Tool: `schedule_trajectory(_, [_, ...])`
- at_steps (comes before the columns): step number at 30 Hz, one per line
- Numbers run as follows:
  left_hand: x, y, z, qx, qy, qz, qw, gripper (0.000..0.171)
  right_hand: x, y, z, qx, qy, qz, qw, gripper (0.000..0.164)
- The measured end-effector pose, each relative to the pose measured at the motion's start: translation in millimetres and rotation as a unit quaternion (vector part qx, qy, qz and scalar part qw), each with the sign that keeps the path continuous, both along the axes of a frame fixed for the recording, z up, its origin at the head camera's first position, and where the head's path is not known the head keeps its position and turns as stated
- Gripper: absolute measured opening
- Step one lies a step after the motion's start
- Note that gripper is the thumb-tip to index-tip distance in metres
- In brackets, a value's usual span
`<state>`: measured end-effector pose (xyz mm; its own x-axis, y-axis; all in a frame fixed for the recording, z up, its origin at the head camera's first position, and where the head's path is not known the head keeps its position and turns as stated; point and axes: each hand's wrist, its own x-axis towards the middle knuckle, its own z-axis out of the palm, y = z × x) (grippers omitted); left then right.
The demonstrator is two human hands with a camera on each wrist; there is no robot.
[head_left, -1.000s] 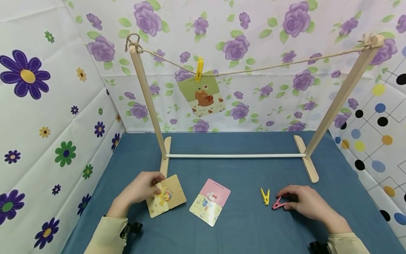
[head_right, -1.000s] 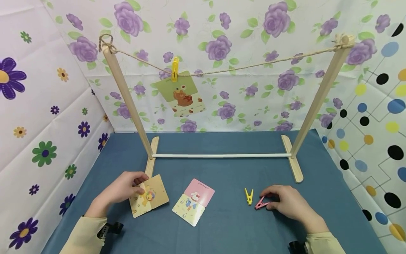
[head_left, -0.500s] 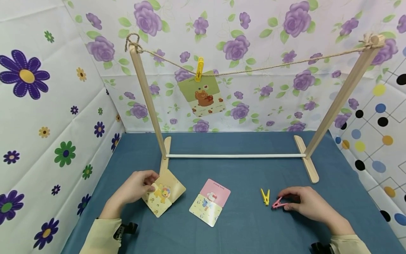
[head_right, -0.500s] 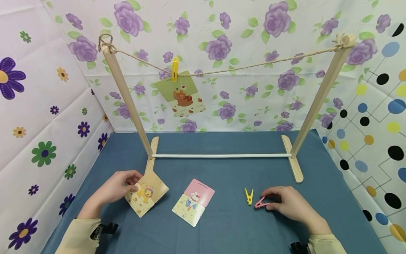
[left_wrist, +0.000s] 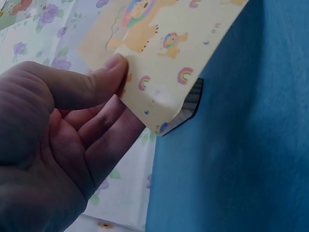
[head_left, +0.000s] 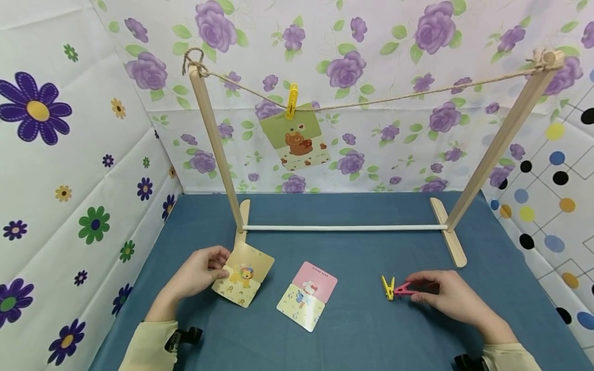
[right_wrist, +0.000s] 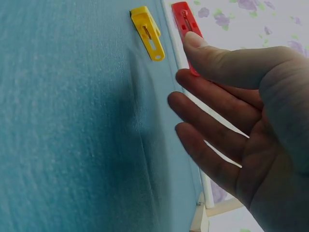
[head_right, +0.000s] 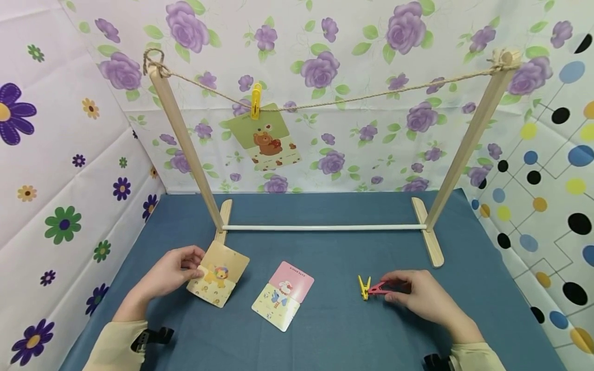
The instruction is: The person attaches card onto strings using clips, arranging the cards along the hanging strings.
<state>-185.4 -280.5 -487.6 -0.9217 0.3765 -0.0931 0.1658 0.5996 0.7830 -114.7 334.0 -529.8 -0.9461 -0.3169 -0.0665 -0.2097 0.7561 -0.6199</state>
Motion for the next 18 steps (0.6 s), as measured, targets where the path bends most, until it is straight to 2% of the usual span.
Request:
schedule_trajectory(11, [3.0, 6.5, -6.5, 0.05, 0.004, 0.034, 0.9982, 0.02, 4.4, -3.8, 3.0, -0.006, 0.06, -0.057, 0.997, 0.037])
schedule_trajectory(18, [5.7, 12.3, -7.9, 0.103, 0.011, 0.058, 0.9929, 0.027, 4.8, -3.0, 1.9, -0.014, 0.101, -0.055, 0.993, 0.035])
